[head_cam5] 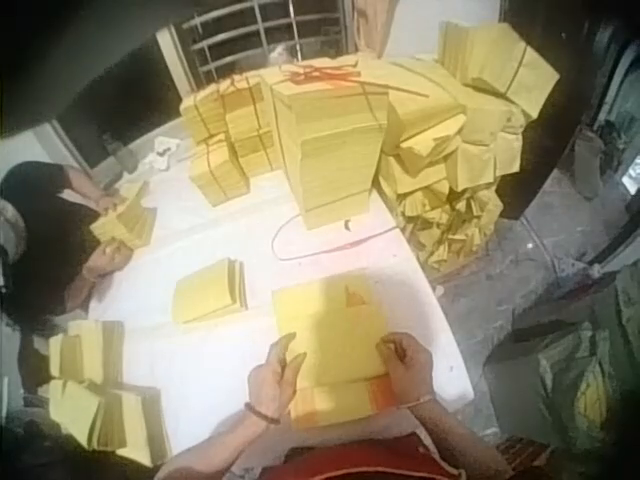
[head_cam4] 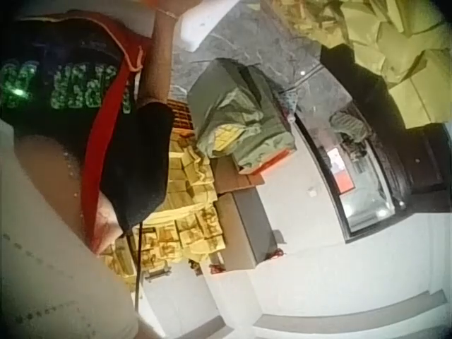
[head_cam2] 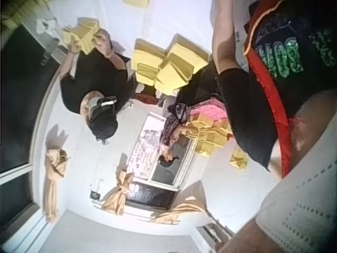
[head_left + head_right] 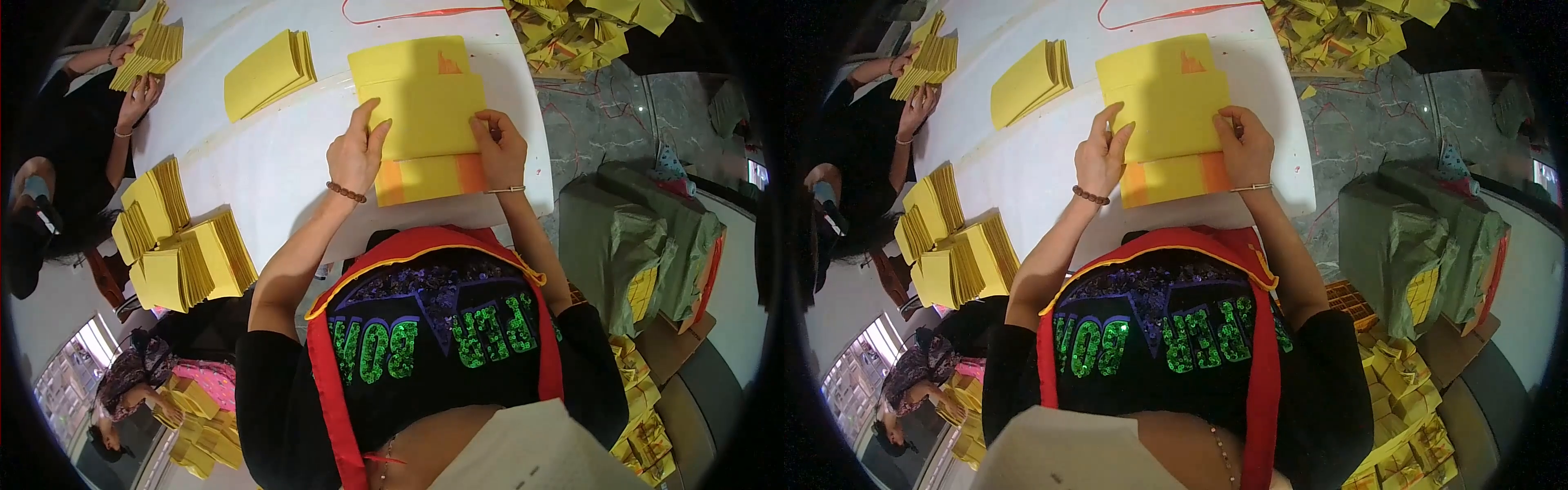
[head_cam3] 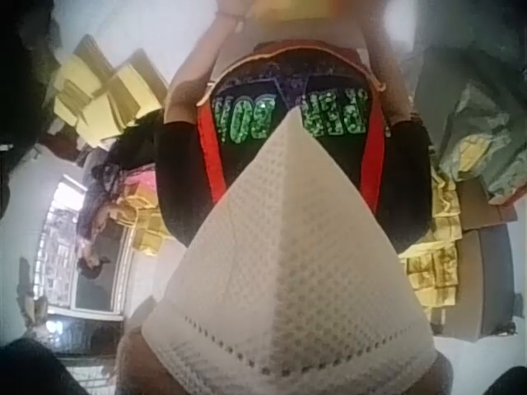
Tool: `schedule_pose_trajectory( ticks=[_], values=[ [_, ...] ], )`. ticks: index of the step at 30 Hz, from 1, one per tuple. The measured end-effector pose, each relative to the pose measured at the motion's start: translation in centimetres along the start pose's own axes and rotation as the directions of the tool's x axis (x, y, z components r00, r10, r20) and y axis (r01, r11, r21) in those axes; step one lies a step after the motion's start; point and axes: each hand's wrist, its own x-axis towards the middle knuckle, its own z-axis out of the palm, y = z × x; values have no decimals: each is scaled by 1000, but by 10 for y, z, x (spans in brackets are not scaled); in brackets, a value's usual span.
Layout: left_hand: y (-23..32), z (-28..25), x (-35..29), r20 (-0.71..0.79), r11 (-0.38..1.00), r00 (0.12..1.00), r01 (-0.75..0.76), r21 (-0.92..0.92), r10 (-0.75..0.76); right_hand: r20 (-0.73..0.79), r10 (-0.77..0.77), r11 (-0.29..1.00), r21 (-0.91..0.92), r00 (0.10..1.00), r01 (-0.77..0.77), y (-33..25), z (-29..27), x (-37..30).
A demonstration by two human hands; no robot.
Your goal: Folding and stacking yellow paper sheets with a foil center.
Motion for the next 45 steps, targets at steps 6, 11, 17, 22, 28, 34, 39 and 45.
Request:
schedule_pose_trajectory(
  ticks=[6,11,17,22,28,34,39,45],
  values=[
    [12,-20,8,72,951,984,-177,254,164,26,15,1000,-15,1000,-15,5,0,4],
    [44,-11,7,155,636,824,-527,563,546,25,27,999,-32,999,-27,-4,-2,2],
    [38,27,14,297,674,749,-662,328,592,40,39,999,-25,998,-38,0,-4,3],
    [32,32,15,347,676,756,-653,341,555,56,-401,809,-447,914,382,-13,-13,-6],
    [31,33,18,337,715,770,-632,297,541,694,-286,508,-475,661,718,-17,-20,-19],
    [8,21,25,158,750,897,-235,-619,412,746,-251,499,-447,617,742,-22,-18,-17],
    [24,4,18,351,687,652,-726,31,673,757,-230,469,-464,612,751,-14,-17,-16],
    [9,19,18,381,519,567,-823,231,730,736,-17,966,187,677,-179,2,-31,12]
  ],
)
